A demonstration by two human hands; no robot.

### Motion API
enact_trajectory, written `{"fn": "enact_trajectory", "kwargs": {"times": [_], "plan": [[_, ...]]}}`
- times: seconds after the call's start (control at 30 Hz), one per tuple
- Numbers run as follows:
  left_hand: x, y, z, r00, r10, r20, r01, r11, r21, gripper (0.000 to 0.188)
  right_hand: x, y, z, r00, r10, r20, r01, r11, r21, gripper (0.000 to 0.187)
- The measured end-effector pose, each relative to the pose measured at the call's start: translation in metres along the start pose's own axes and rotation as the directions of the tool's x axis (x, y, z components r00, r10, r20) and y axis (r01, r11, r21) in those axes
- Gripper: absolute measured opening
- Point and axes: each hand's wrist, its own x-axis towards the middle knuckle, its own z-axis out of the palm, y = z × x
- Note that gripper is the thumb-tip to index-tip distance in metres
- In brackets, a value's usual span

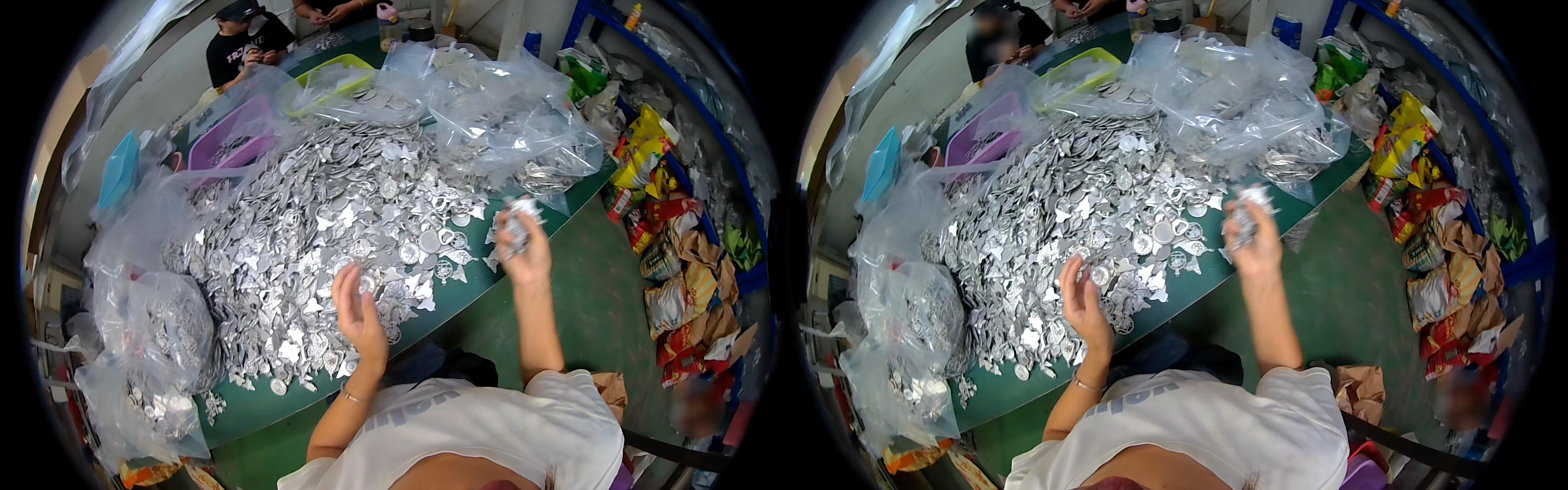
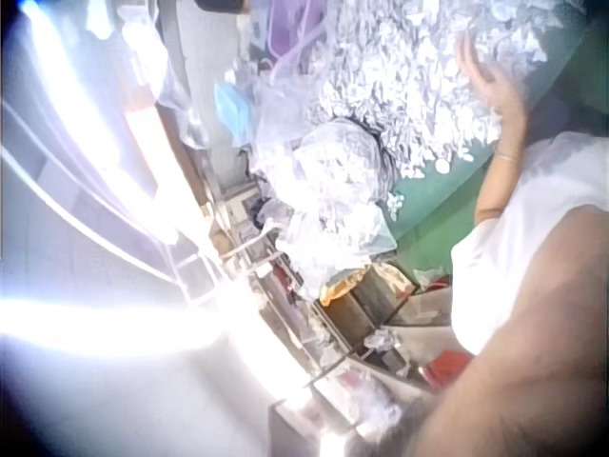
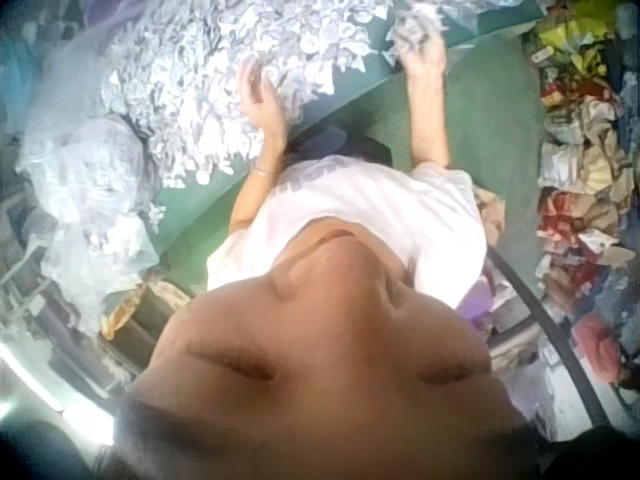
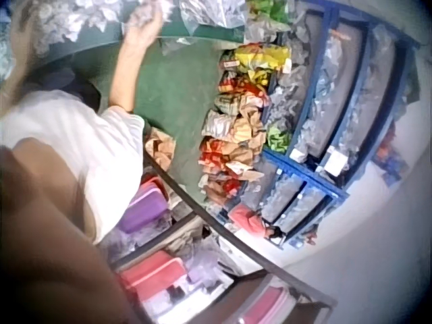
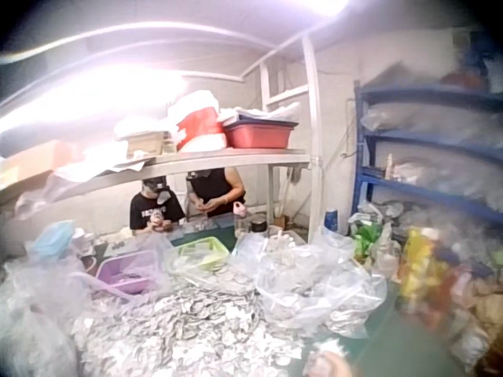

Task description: The person sorts small metal pieces by hand on a green workbench, picking up pieces from a large central pile and moving them into smaller groups or plastic bags.

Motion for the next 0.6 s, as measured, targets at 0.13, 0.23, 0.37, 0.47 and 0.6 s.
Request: {"fn": "enact_trajectory", "kwargs": {"times": [0.13, 0.23, 0.37, 0.47, 0.6], "plan": [[-0.011, 0.003, -0.013, 0.998, -0.063, -0.015, 0.064, 0.996, 0.058, 0.033, 0.056, -0.104, 0.009, 0.92, -0.383, -0.089, 0.356, 0.908, -0.222, 0.032], [-0.015, -0.005, -0.011, 0.997, -0.063, 0.049, 0.059, 0.994, 0.087, 0.033, 0.122, -0.161, 0.014, 0.73, -0.683, 0.033, 0.545, 0.552, -0.631, 0.041], [-0.019, -0.007, -0.004, 0.988, -0.027, 0.149, 0.008, 0.992, 0.128, 0.028, 0.178, -0.226, -0.02, 0.633, -0.389, 0.67, 0.405, -0.571, -0.714, 0.045], [-0.021, -0.013, -0.006, 0.986, -0.035, 0.164, 0.012, 0.99, 0.138, 0.027, 0.19, -0.231, -0.038, 0.911, -0.143, 0.386, 0.165, -0.732, -0.661, 0.042], [-0.022, -0.014, -0.018, 0.987, -0.068, 0.142, 0.044, 0.986, 0.163, 0.027, 0.158, -0.193, -0.003, 0.86, -0.324, 0.395, 0.028, -0.742, -0.67, 0.034]]}}
